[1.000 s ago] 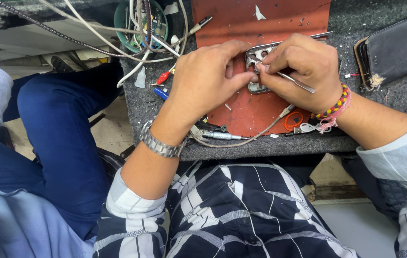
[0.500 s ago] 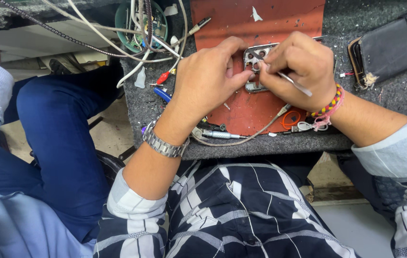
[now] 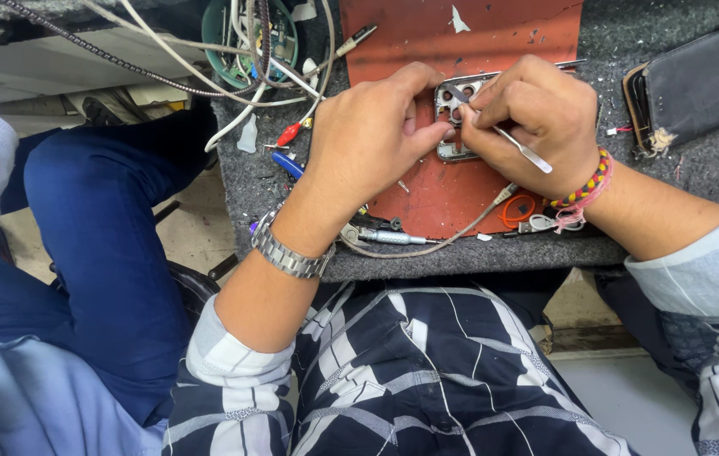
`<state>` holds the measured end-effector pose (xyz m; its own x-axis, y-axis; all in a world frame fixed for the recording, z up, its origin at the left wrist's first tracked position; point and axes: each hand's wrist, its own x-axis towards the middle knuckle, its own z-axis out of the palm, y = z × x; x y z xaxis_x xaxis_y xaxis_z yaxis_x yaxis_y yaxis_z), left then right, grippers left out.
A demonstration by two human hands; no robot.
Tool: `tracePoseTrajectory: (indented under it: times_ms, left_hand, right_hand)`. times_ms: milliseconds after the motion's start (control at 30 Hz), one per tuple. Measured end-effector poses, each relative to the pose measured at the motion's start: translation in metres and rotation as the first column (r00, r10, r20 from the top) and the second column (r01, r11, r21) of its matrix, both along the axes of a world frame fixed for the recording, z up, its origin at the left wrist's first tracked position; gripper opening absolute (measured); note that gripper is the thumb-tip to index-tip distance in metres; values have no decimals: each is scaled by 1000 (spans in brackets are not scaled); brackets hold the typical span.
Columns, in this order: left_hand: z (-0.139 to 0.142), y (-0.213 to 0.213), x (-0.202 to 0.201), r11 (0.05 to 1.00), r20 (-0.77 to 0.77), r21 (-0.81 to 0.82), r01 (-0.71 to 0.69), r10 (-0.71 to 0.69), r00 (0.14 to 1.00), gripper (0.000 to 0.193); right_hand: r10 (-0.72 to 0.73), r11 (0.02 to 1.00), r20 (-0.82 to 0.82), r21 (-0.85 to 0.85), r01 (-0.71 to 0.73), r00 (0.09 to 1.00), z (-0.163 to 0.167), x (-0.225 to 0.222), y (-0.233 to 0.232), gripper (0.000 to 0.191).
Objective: The person uses tweezers to remove small components and adhesive residue from a metallic smartphone frame. They scrape and lift pieces from the camera module area and other cutouts, then flip the frame to continue cleaning the opposite side.
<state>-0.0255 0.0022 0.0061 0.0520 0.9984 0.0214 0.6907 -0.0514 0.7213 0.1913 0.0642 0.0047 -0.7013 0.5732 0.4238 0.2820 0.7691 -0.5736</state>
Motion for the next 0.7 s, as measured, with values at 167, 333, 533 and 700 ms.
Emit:
tracePoseTrajectory:
  times_ms: [167,333,533,700]
  left_hand:
    - [-1,-1,0,1000,4,24,0,-1,1000,38]
    - [-1,0,1,1000,-1,23,-14,14,1000,40]
    - [-2,0,0,1000,20,21,-7,6,1000,42]
    - [-2,-1,0,999,22,50,-3,2,1000,43]
  right_hand:
    - [-22,1000,-2,-12,22,1000,-1,-1,0,29]
    - [-6,1000,-39,-18,6,999,1,-1,2,29]
    - [3,1000,-29,-19,-4,1000,0,-1,2,31]
    - [0,1000,-37,-13,-1,999,0,-2,2,32]
